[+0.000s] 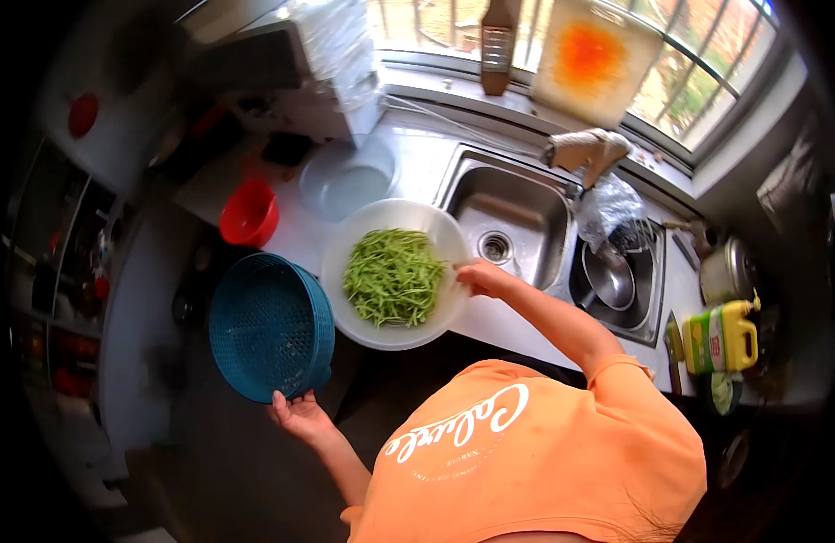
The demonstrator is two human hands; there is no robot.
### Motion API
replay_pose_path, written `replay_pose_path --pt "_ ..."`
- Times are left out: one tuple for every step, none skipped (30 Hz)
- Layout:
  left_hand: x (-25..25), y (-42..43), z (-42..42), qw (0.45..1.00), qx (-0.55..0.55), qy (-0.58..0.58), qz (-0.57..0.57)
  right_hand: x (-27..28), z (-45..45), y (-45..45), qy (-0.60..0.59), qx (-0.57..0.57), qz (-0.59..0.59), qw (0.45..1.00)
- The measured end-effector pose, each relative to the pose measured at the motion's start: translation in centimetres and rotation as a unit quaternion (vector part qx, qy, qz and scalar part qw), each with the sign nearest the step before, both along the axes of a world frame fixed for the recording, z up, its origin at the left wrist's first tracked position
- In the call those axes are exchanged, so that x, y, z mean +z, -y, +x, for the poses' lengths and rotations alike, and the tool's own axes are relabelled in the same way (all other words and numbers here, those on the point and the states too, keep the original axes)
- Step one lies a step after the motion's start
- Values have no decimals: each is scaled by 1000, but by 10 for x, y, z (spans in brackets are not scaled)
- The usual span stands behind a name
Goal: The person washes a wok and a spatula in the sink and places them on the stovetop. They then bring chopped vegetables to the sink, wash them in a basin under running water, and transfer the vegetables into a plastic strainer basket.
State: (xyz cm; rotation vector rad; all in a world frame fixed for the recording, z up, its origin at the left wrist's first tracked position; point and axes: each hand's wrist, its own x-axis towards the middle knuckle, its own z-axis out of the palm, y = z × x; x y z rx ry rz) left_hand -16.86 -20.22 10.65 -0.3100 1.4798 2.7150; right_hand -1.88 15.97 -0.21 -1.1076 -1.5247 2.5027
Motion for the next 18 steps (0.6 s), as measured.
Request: replay_pose_path --pt "2 -7 0 1000 -24 -14 2 3 -3 -1 -14 -15 -8 1000" --pt "3 -14 0 998 -46 -30 4 8 -5 -7 -18 5 -10 1000" --pt "3 -21 -1 997 -68 -44 2 -1 -7 -19 -10 22 -8 1000" --pt "7 -31 2 996 -79 -45 -2 -6 -8 -27 -3 43 -6 999" --pt "14 -43 8 991 -120 -62 10 -11 -7 -30 -5 35 -9 999" --pt "23 -59 17 984 -158 -78 24 -10 -8 -34 2 0 -9 1000" --pt "36 -78 28 980 -182 -73 29 -6 -8 -37 9 -34 -8 999" --pt "44 -91 35 969 -237 -66 35 -2 -6 -37 8 -37 -7 999" --pt "50 -106 39 959 -279 -48 23 10 -1 -33 -9 -50 13 999" --pt "55 -122 42 947 -320 -31 10 16 3 -33 -26 -63 33 997" --pt "57 -142 46 946 -323 -17 -14 11 9 -40 -29 -33 16 999" --pt "58 -161 49 945 -326 -3 -38 21 17 -41 -18 -57 63 996" --pt "53 -181 51 939 -335 3 -79 13 27 -45 -51 -134 125 982" --pt "46 -199 50 920 -379 1 -96 -1 38 -55 -87 -207 185 957" --pt "44 -219 52 903 -404 5 -147 -40 50 -86 -58 -235 334 911" --pt "41 -239 57 902 -411 8 -135 -40 61 -97 -22 -259 436 862" --pt "35 -258 61 903 -407 5 -135 -39 72 -109 29 -286 528 799" --pt "31 -274 68 904 -404 5 -142 4 89 -105 88 -315 578 747"
